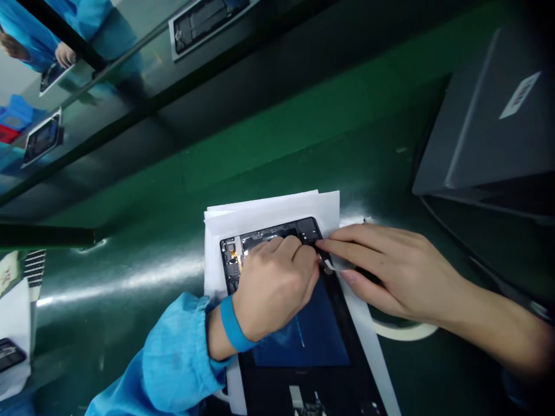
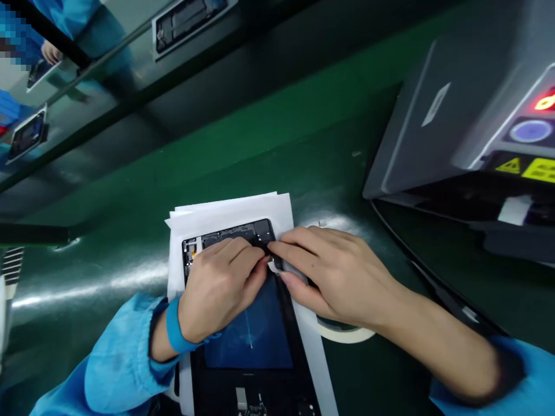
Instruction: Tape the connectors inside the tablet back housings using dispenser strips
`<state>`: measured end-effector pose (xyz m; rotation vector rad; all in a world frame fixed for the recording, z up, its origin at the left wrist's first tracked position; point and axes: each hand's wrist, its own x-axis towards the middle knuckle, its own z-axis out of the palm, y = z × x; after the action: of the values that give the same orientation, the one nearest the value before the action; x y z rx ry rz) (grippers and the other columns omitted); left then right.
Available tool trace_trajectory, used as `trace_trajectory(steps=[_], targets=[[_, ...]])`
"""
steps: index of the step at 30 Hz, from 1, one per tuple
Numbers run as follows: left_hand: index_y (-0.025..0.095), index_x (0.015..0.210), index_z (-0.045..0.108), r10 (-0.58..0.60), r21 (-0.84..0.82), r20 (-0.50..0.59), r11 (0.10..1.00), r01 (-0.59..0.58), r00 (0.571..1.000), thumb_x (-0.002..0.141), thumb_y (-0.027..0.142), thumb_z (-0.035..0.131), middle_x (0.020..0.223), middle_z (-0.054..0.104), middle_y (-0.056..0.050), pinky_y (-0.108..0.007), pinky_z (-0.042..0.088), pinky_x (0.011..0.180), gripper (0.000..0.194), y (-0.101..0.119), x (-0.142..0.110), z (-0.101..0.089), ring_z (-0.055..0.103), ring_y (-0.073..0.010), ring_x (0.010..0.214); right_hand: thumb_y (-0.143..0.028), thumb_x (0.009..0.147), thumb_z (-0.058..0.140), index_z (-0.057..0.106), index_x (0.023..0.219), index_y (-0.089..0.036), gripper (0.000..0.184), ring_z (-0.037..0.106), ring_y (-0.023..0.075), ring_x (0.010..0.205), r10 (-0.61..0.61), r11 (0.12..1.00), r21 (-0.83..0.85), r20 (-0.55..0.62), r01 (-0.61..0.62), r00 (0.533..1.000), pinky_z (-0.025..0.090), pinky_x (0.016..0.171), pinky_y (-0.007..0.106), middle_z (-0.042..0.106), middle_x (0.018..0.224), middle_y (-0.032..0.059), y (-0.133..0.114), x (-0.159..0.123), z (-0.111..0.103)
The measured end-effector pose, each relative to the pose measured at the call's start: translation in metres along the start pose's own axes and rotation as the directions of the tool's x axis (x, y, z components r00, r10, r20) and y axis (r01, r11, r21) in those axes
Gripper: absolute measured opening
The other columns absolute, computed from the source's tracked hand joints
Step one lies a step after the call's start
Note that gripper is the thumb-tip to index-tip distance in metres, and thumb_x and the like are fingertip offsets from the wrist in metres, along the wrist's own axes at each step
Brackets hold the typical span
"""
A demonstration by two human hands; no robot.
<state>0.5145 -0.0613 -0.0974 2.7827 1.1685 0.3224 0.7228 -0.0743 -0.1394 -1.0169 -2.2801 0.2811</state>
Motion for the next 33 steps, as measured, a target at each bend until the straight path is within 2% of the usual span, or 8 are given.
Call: trace_trajectory(steps=[3,6,13,20,25,30,33], targets=[[0.015,0.085,0.066,0.031,0.008,0.001,0.999,-0.031,1.0,0.098,0.015,0.05,0.078,0.064,-0.003,-0.035,0.048,0.062,0.021,0.002,-0.001,-0.003,0.058,-0.0209,0.068,-0.024,0.1,0.044,0.068,0.114,-0.014,0.029,0.068,0.0192,0.088,0.011,1.0,0.005,0.0,-0.011,1.0,0.057,0.074,0.033,0.07,0.106,0.0095,-0.001,0.002,0.0],[0.012,0.092,0.068,0.093,0.089,-0.031,0.992,-0.09,0.995,0.096,0.012,0.052,0.077,0.063,-0.004,-0.036,0.045,0.06,0.016,0.006,-0.002,-0.004,0.056,-0.0221,0.066,-0.022,0.099,0.044,0.069,0.113,-0.014,0.03,0.068,0.0186,0.09,0.019,1.0,0.009,-0.005,-0.019,1.0,0.057,0.077,0.033,0.071,0.106,0.0092,-0.002,0.003,0.0],[0.008,0.093,0.068,0.167,0.188,-0.056,0.97,-0.154,0.984,0.094,0.006,0.05,0.072,0.061,-0.005,-0.036,0.039,0.056,0.017,0.011,-0.004,-0.004,0.052,-0.0215,0.062,-0.025,0.1,0.04,0.069,0.115,-0.016,0.034,0.066,0.0178,0.087,0.009,1.0,0.011,0.039,-0.009,0.999,0.054,0.075,0.033,0.069,0.105,0.0081,-0.002,0.004,0.0],[0.008,0.095,0.067,0.187,0.2,-0.028,0.963,-0.178,0.982,0.097,0.006,0.045,0.073,0.06,-0.005,-0.034,0.044,0.057,0.022,0.01,-0.005,-0.003,0.055,-0.0206,0.064,-0.03,0.098,0.046,0.069,0.117,-0.015,0.033,0.062,0.0204,0.084,-0.021,0.992,-0.125,0.079,0.03,0.997,0.05,0.07,0.034,0.069,0.103,0.0083,-0.004,0.006,0.001],[0.01,0.095,0.068,0.141,0.103,-0.039,0.985,-0.136,0.989,0.1,0.011,0.044,0.076,0.063,-0.005,-0.035,0.049,0.058,0.024,0.007,-0.008,-0.001,0.057,-0.0206,0.065,-0.031,0.1,0.044,0.07,0.112,-0.013,0.034,0.061,0.0179,0.08,-0.097,0.985,-0.144,0.007,0.097,0.995,0.05,0.07,0.032,0.07,0.099,0.008,-0.003,0.003,0.005],[0.016,0.084,0.067,-0.042,-0.174,-0.034,0.984,0.036,0.999,0.101,0.017,0.047,0.078,0.066,-0.003,-0.03,0.053,0.066,0.026,-0.002,-0.01,0.003,0.062,-0.0168,0.071,-0.03,0.099,0.048,0.069,0.111,-0.012,0.03,0.062,0.018,0.079,-0.116,0.984,-0.14,-0.009,0.114,0.993,0.051,0.069,0.033,0.07,0.095,0.0076,-0.004,0.0,0.006],[0.017,0.083,0.068,-0.125,-0.27,-0.03,0.956,0.112,0.992,0.099,0.016,0.053,0.078,0.068,-0.001,-0.028,0.052,0.067,0.021,-0.008,-0.009,0.005,0.064,-0.0152,0.072,-0.029,0.098,0.052,0.067,0.112,-0.012,0.027,0.063,0.0183,0.079,-0.138,0.982,-0.132,0.002,0.137,0.99,0.051,0.07,0.033,0.069,0.093,0.0072,-0.005,-0.001,0.005]])
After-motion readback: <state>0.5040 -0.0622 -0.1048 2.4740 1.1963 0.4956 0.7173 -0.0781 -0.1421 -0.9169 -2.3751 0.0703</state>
